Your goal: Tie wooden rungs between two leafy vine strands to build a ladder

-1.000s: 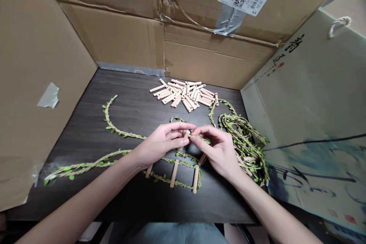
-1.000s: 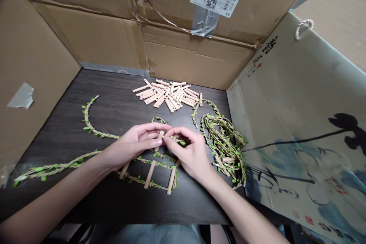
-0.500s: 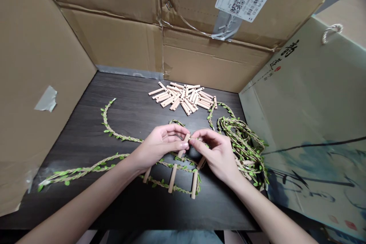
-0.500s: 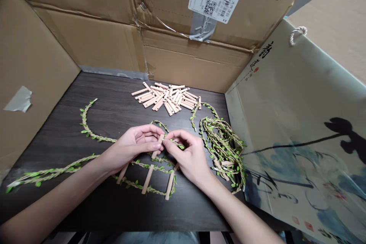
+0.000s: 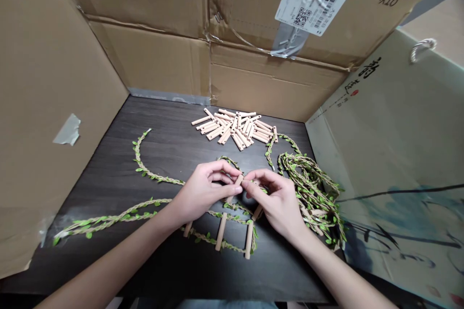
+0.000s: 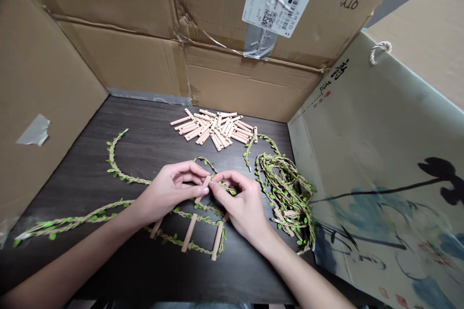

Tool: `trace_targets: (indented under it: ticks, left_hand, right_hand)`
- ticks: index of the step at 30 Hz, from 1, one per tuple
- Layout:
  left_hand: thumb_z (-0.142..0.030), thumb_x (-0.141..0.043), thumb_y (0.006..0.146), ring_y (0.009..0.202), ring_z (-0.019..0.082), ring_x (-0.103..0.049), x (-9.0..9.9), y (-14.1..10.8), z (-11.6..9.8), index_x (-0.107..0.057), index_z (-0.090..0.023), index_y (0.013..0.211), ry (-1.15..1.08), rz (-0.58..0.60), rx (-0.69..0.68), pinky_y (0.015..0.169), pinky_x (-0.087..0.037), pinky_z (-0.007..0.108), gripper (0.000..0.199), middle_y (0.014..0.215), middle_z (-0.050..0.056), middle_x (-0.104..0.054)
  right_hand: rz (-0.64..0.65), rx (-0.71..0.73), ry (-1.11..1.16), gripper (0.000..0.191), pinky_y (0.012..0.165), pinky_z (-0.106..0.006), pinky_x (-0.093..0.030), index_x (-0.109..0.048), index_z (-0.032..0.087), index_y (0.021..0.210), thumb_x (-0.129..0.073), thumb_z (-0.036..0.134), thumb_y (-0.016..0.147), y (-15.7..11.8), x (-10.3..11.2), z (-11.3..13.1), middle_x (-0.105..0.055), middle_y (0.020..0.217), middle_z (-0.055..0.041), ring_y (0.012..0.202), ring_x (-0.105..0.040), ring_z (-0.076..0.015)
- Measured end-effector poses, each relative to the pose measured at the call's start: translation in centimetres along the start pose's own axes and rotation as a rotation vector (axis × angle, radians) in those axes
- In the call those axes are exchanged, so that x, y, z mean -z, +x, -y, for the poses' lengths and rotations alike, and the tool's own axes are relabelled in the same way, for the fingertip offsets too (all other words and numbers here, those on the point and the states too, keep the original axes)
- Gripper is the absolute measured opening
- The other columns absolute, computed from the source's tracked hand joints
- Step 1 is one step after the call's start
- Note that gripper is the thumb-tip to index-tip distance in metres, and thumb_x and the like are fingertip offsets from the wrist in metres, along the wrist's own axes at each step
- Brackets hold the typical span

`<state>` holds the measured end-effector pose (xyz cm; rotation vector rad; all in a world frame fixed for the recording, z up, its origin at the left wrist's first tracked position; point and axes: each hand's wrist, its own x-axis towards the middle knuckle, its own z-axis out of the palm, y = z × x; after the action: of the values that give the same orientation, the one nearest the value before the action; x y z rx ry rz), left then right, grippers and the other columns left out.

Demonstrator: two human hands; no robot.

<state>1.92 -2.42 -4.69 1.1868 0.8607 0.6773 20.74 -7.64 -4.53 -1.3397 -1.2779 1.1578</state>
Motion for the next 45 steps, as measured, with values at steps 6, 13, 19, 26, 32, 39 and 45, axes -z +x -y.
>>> trace_targets:
  ticks: [6,13,19,26,32,39,45]
  left_hand:
    - [-0.028,-0.087,0.075,0.085,0.016,-0.066,0.0,0.0,0.2,-0.067,-0.011,0.098,-0.005,-0.018,-0.005,0.07,-0.057,0.024,0.035,0.092,0.006,-0.07]
    - [-0.028,-0.089,0.072,0.086,0.017,-0.066,-0.1,0.1,0.3,-0.07,-0.011,0.096,-0.03,-0.023,-0.002,0.067,-0.057,0.024,0.035,0.092,0.007,-0.07]
    - [-0.028,-0.089,0.073,0.085,0.017,-0.064,-0.1,-0.1,-0.2,-0.07,-0.01,0.103,-0.053,-0.024,0.028,0.064,-0.057,0.023,0.039,0.089,0.008,-0.071]
    - [-0.026,-0.089,0.072,0.082,0.015,-0.064,0.1,-0.2,-0.4,-0.069,-0.011,0.103,-0.058,-0.046,0.001,0.065,-0.058,0.023,0.04,0.093,0.007,-0.07]
    - [-0.027,-0.089,0.073,0.081,0.015,-0.065,0.1,-0.2,-0.5,-0.071,-0.011,0.1,-0.029,-0.04,0.014,0.065,-0.057,0.023,0.036,0.092,0.007,-0.071]
    - [-0.026,-0.088,0.073,0.081,0.016,-0.067,0.3,0.0,-0.2,-0.073,-0.013,0.096,0.03,-0.015,-0.037,0.07,-0.057,0.025,0.031,0.089,0.007,-0.072]
    - [-0.027,-0.089,0.073,0.078,0.015,-0.065,0.1,0.1,-0.1,-0.072,-0.012,0.101,-0.034,-0.024,-0.009,0.065,-0.057,0.023,0.036,0.088,0.006,-0.07]
  right_hand:
    - [-0.047,-0.016,0.052,0.018,0.068,-0.027,-0.053,-0.077,0.019,0.09,-0.081,0.035,0.083,0.1,-0.2,0.0,-0.076,0.082,-0.0037,0.07,-0.068,-0.0151]
    - [-0.085,-0.009,0.07,0.029,0.072,-0.03,-0.054,-0.069,0.019,0.089,-0.087,0.039,0.077,0.2,-0.1,-0.1,-0.076,0.082,-0.0044,0.076,-0.071,-0.0179]
    - [-0.045,0.01,0.04,0.031,0.075,-0.03,-0.052,-0.072,0.02,0.093,-0.087,0.041,0.077,0.5,0.4,0.0,-0.077,0.09,-0.0049,0.082,-0.07,-0.0188]
    - [0.046,0.117,-0.178,0.017,0.076,-0.03,-0.049,-0.08,0.022,0.09,-0.074,0.039,0.091,0.7,1.0,0.6,-0.077,0.088,-0.0025,0.079,-0.066,-0.0165]
    - [0.055,0.093,-0.172,0.019,0.076,-0.03,-0.053,-0.08,0.022,0.089,-0.075,0.041,0.09,0.6,0.9,0.6,-0.079,0.086,-0.0021,0.078,-0.07,-0.0175]
    - [0.069,0.058,-0.145,0.023,0.079,-0.032,-0.055,-0.082,0.023,0.088,-0.077,0.045,0.088,0.5,0.9,0.5,-0.08,0.088,-0.0038,0.079,-0.072,-0.0197]
    - [0.052,0.069,-0.204,0.021,0.077,-0.03,-0.052,-0.081,0.022,0.093,-0.075,0.042,0.09,0.6,1.1,0.7,-0.08,0.091,-0.0025,0.081,-0.07,-0.0181]
